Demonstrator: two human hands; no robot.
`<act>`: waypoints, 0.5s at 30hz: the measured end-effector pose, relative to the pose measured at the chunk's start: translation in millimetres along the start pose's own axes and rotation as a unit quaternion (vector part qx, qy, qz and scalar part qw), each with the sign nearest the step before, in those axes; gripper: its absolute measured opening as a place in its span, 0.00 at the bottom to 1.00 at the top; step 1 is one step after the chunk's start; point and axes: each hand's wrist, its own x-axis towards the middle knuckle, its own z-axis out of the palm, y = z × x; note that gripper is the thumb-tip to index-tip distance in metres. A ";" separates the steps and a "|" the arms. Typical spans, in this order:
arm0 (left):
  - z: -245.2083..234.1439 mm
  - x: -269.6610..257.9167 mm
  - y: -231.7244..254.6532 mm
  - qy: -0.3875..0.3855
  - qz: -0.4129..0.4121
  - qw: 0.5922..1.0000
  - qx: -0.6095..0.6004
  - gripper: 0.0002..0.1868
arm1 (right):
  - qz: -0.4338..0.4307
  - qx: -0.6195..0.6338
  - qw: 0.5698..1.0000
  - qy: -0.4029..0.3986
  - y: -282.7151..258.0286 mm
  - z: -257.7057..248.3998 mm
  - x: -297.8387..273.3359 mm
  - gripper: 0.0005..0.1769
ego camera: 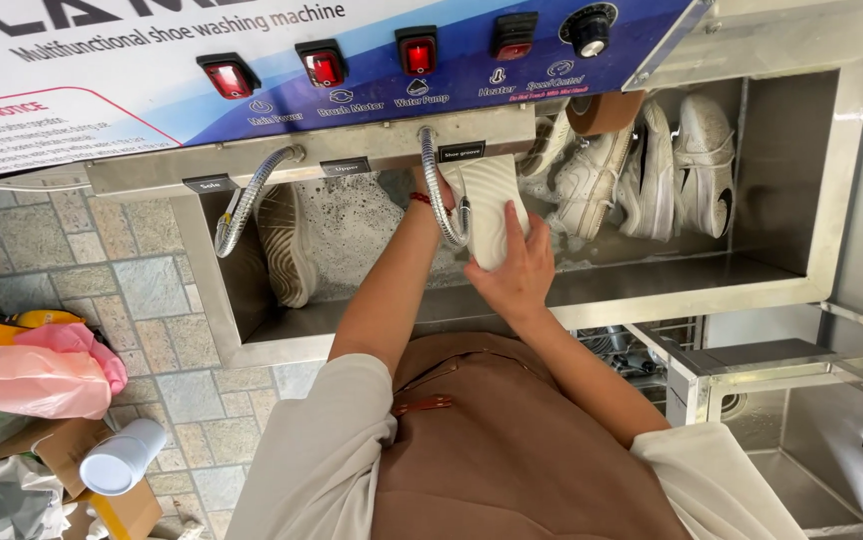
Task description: Cleaning and scrubbing sneakers using a specialized shoe washing station with water nozzles and brushes.
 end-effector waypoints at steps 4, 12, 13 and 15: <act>-2.0 -5.9 22.6 0.023 -0.025 0.999 -0.030 0.25 | 0.002 0.011 1.000 -0.011 -5.5 3.4 -0.7 0.56; 8.1 -78.0 68.0 -0.017 0.045 0.998 -0.049 0.40 | -0.020 0.034 0.997 -0.063 -19.0 8.8 0.5 0.54; 7.6 -76.0 68.9 -0.017 0.044 0.998 -0.048 0.40 | -0.018 0.035 0.997 -0.063 -19.0 9.3 1.9 0.54; 2.8 -74.7 68.3 -0.088 0.053 0.993 -0.063 0.39 | -0.024 0.039 0.997 -0.065 -19.8 9.0 1.1 0.54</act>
